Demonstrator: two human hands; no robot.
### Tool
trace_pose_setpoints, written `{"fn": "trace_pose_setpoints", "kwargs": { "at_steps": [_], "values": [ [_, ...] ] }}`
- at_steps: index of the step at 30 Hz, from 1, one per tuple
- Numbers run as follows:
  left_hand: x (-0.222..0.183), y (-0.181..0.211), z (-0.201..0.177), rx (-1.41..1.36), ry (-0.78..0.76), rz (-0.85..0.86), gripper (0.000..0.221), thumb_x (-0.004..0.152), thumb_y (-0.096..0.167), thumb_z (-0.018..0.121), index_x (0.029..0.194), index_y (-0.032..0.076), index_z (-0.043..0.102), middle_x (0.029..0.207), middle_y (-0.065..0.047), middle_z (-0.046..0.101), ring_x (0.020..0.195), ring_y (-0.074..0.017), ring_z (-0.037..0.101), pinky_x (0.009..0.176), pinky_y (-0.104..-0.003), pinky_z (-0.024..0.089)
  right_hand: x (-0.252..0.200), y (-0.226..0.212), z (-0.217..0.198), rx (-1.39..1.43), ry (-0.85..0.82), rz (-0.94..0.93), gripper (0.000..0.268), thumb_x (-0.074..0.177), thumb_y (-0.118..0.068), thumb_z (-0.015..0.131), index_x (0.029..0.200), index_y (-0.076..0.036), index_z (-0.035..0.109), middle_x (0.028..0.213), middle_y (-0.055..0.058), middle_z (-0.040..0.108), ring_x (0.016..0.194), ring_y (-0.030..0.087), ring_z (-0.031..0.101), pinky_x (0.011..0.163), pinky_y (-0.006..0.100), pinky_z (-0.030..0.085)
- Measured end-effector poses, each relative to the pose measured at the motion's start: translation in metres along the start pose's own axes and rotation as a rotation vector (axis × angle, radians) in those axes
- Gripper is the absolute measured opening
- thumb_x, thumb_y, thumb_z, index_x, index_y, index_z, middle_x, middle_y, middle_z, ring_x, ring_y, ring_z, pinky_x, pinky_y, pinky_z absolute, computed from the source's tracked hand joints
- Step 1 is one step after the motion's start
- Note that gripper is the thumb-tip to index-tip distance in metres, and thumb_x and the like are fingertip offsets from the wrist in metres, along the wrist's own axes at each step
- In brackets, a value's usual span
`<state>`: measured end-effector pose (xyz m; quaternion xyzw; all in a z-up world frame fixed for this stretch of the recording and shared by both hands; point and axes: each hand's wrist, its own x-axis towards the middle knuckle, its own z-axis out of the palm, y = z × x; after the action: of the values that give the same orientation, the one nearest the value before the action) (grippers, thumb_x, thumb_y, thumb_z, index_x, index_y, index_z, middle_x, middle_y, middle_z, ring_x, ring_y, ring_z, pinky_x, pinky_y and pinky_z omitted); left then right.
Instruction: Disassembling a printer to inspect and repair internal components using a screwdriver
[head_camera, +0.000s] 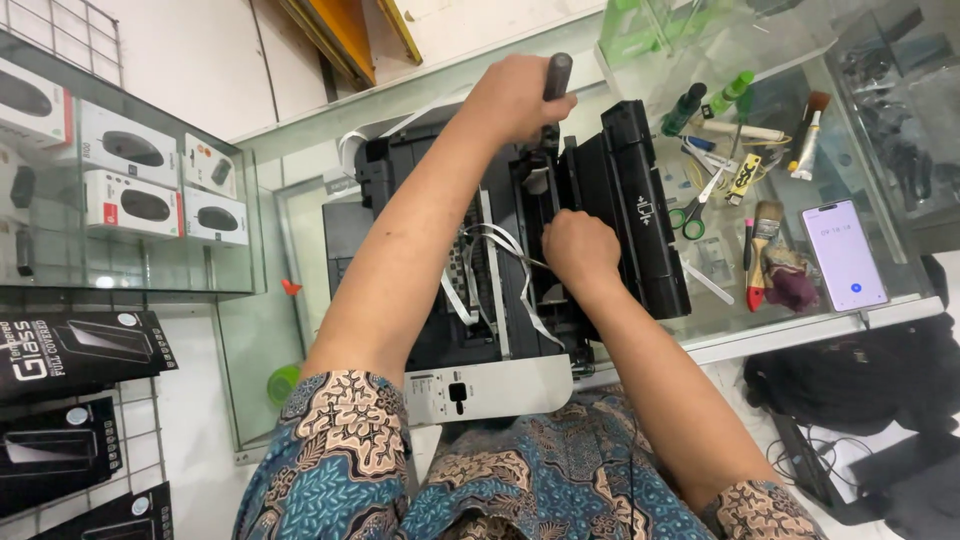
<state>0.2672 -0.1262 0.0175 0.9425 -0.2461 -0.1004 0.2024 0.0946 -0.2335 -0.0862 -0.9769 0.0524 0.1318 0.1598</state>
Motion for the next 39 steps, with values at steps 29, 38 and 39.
{"fn": "trace_pose_setpoints", "kwargs": {
  "at_steps": [29, 38, 39],
  "values": [
    [-0.016, 0.006, -0.009, -0.111, -0.026, -0.044, 0.039, 0.093, 0.039, 0.073, 0.074, 0.013, 0.051, 0.069, -0.005, 0.06, 0.06, -0.0257, 0.06, 0.056, -0.041, 0.043, 0.012, 0.001, -0.011, 0.085, -0.196, 0.047, 0.035, 0.099, -0.033, 0.064, 0.106, 0.0, 0.073, 0.102, 0.029, 0.073, 0.1, 0.052, 0.068, 0.084, 0.057, 0.056],
    [-0.018, 0.019, -0.028, -0.285, -0.069, -0.101, 0.032, 0.091, 0.029, 0.07, 0.071, 0.015, 0.049, 0.055, -0.003, 0.065, 0.044, -0.0157, 0.068, 0.053, -0.031, 0.054, 0.001, 0.005, -0.02, 0.094, -0.208, 0.025, 0.035, 0.097, -0.032, 0.061, 0.102, 0.0, 0.072, 0.101, 0.029, 0.072, 0.098, 0.053, 0.067, 0.081, 0.058, 0.054],
    [-0.02, 0.022, -0.033, -0.316, -0.078, -0.114, 0.033, 0.093, 0.026, 0.07, 0.072, 0.015, 0.046, 0.055, -0.003, 0.064, 0.045, -0.015, 0.066, 0.052, -0.031, 0.053, 0.001, 0.004, -0.025, 0.107, -0.227, 0.036, 0.033, 0.098, -0.031, 0.06, 0.102, 0.0, 0.071, 0.102, 0.027, 0.072, 0.099, 0.051, 0.067, 0.081, 0.057, 0.054]
  ]
}}
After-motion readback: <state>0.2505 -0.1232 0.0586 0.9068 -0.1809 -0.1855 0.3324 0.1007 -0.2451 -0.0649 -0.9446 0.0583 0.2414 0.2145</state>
